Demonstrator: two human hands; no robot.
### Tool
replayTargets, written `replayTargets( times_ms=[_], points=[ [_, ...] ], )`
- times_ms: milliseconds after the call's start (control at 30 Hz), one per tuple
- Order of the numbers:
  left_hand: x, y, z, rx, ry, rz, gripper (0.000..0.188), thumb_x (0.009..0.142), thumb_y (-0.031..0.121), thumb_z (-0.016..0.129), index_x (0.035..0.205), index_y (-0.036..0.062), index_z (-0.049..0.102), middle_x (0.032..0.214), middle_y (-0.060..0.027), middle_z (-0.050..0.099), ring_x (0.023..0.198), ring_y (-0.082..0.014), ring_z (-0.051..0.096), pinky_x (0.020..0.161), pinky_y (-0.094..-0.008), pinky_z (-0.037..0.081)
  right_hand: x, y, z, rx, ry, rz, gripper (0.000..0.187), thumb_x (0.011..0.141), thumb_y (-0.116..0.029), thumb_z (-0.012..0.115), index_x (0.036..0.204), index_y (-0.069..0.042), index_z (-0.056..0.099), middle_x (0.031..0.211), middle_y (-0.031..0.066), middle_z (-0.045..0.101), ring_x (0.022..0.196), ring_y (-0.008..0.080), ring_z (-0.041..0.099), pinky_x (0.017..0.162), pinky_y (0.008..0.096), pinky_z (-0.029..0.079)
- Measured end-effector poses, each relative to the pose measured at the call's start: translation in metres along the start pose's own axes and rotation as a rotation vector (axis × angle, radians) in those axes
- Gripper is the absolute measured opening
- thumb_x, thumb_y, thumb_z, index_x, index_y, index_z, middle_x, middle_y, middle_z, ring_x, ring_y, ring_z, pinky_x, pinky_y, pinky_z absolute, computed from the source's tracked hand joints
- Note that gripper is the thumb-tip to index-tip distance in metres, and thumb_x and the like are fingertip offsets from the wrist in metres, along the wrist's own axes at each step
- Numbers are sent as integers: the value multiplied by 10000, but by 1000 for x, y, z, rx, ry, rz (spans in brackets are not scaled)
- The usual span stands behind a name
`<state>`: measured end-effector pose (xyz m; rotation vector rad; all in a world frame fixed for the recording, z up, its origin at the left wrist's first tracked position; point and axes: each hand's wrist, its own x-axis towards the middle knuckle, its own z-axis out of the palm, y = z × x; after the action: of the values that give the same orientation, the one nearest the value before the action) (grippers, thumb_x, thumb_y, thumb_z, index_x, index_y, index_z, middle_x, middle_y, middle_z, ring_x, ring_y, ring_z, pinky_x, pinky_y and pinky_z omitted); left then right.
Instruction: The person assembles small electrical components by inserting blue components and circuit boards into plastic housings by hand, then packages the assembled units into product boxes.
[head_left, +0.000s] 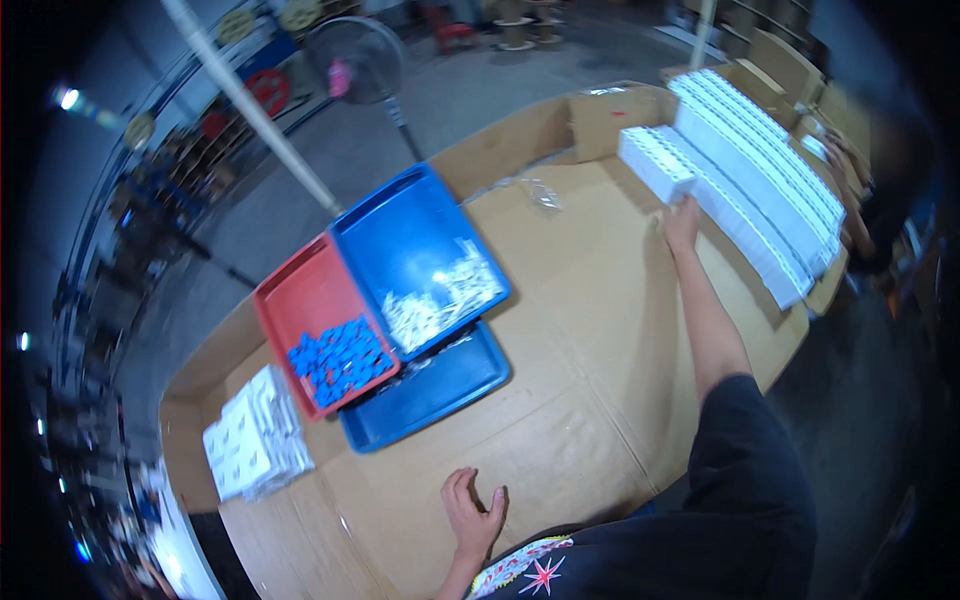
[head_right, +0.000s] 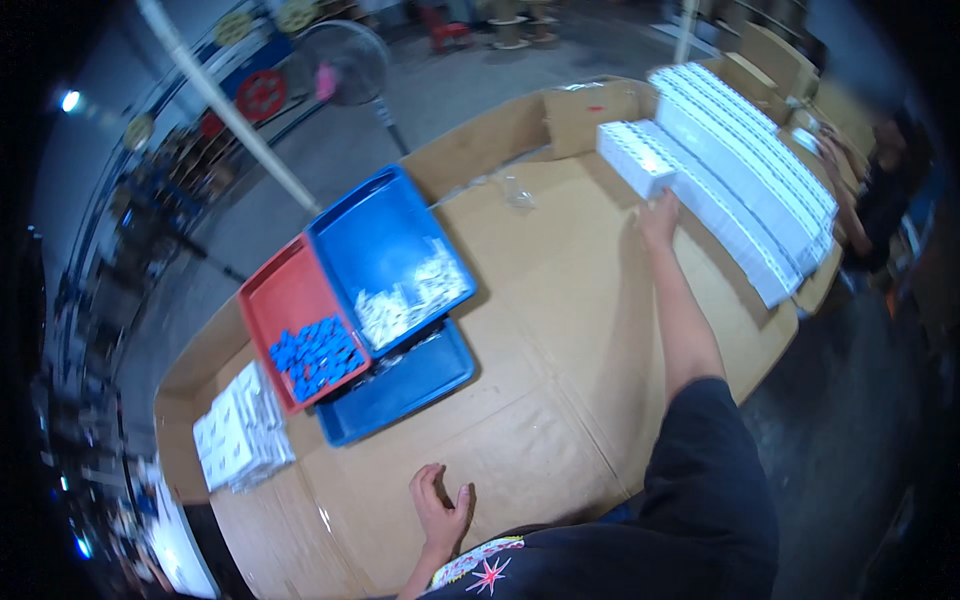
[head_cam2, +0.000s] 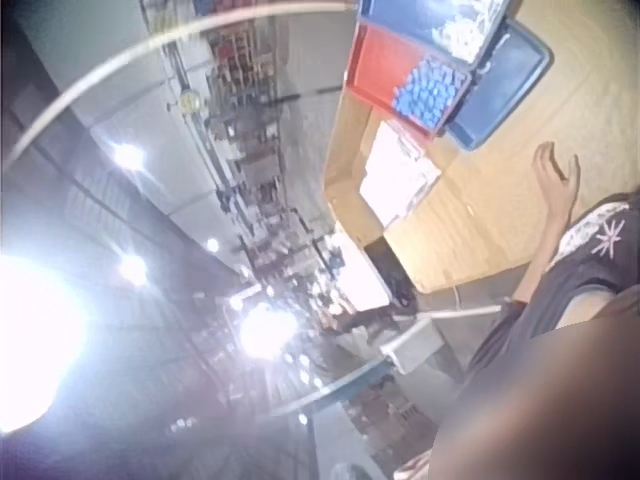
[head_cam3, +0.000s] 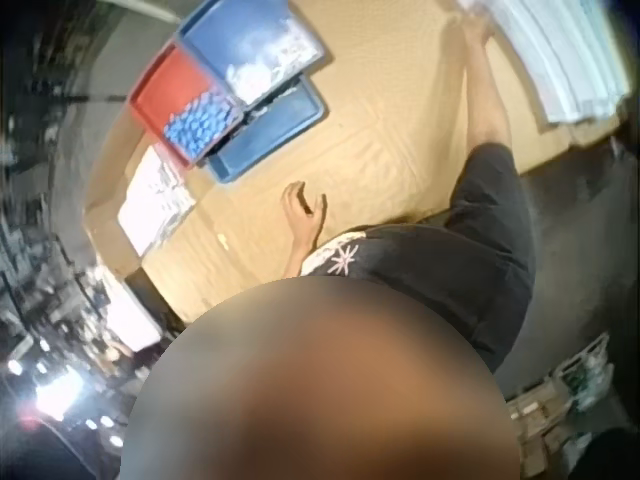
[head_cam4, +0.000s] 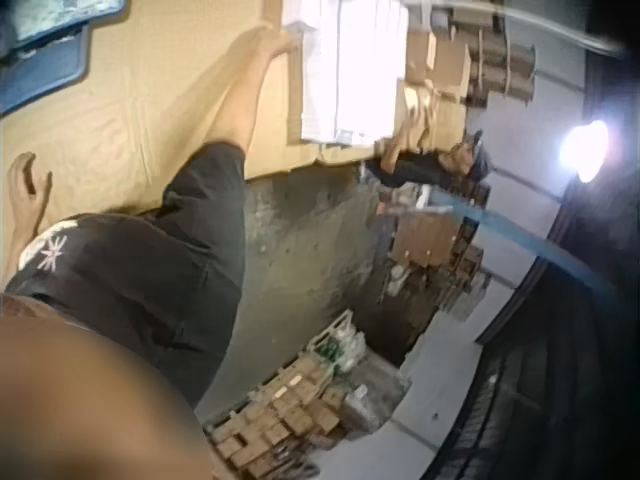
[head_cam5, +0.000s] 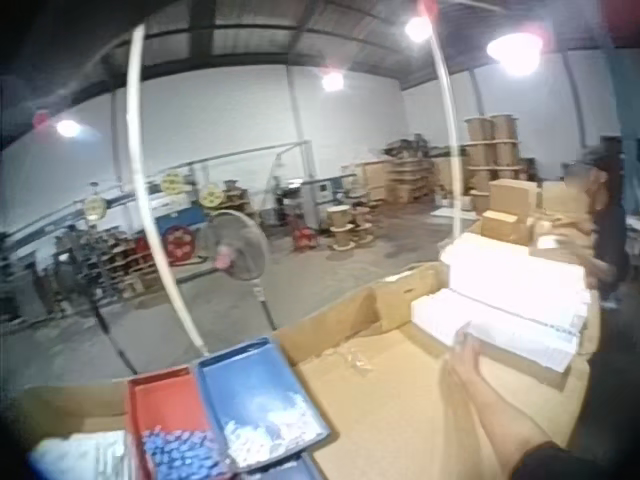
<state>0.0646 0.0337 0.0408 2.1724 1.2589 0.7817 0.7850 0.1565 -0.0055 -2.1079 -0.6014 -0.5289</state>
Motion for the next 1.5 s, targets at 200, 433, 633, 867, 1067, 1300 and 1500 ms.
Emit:
replayTargets(
  times_ms=[200, 433, 633, 867, 1067, 1300, 1500],
  points=[
    [-5, -7, -22, 39, 5, 27, 501, 859, 326, 817, 1211, 26, 625, 1292, -180, 587, 1251, -367, 558, 1066, -483, 461, -167, -67, -88, -24, -383, -329, 356, 941, -136, 699, 1275, -44, 615, 1545, 237, 463, 1452, 425, 412, 1262, 603, 215],
    [-9, -2, -22, -9, 85, 81, 419, 895, 337, 781, 1163, 47, 640, 1288, -170, 579, 1235, -371, 560, 1055, -475, 469, -332, -164, -229, 27, -508, -336, 147, 935, -97, 647, 1079, -88, 677, 1404, 153, 621, 1459, 352, 465, 1269, 677, 43],
    [-13, -6, -16, -13, 111, 90, 407, 898, 337, 775, 1157, 51, 645, 1293, -165, 575, 1240, -359, 560, 1055, -473, 468, -415, -243, -273, 402, -793, -442, 163, 882, -58, 678, 1040, -93, 700, 1253, 141, 690, 1314, 349, 594, 1268, 662, 109],
    [-31, -18, -38, -246, 277, 53, 301, 928, 228, 740, 1172, 69, 662, 1229, -122, 640, 1205, -334, 588, 1037, -450, 462, -425, -323, -277, 605, -1144, -622, 158, 927, -102, 708, 1081, -71, 709, 1093, 87, 742, 1094, 292, 699, 1219, 607, 317],
    [-73, -41, -82, -198, 364, -153, 309, 918, 234, 747, 1181, 89, 675, 1219, -98, 665, 1183, -294, 612, 1017, -422, 440, -381, -422, -219, 605, -1158, -818, 151, 929, -99, 715, 1077, -67, 722, 1060, 113, 755, 1086, 316, 701, 1198, 572, 373],
    [-73, -44, -98, -102, 309, -218, 408, 825, 309, 808, 1155, 101, 689, 1224, -77, 662, 1215, -275, 596, 1064, -446, 373, -374, -604, -104, 779, -1126, -1013, 173, 962, -129, 699, 1102, -32, 727, 1003, 147, 747, 997, 329, 722, 1024, 463, 510],
    [-72, -49, -103, -158, 276, -243, 514, 777, 339, 837, 1194, 87, 671, 1244, -140, 632, 1241, -364, 557, 1079, -531, 367, -437, -748, 14, 928, -1198, -1087, 222, 929, -150, 701, 1091, -1, 728, 926, 193, 745, 850, 357, 724, 785, 440, 562]
  ],
)
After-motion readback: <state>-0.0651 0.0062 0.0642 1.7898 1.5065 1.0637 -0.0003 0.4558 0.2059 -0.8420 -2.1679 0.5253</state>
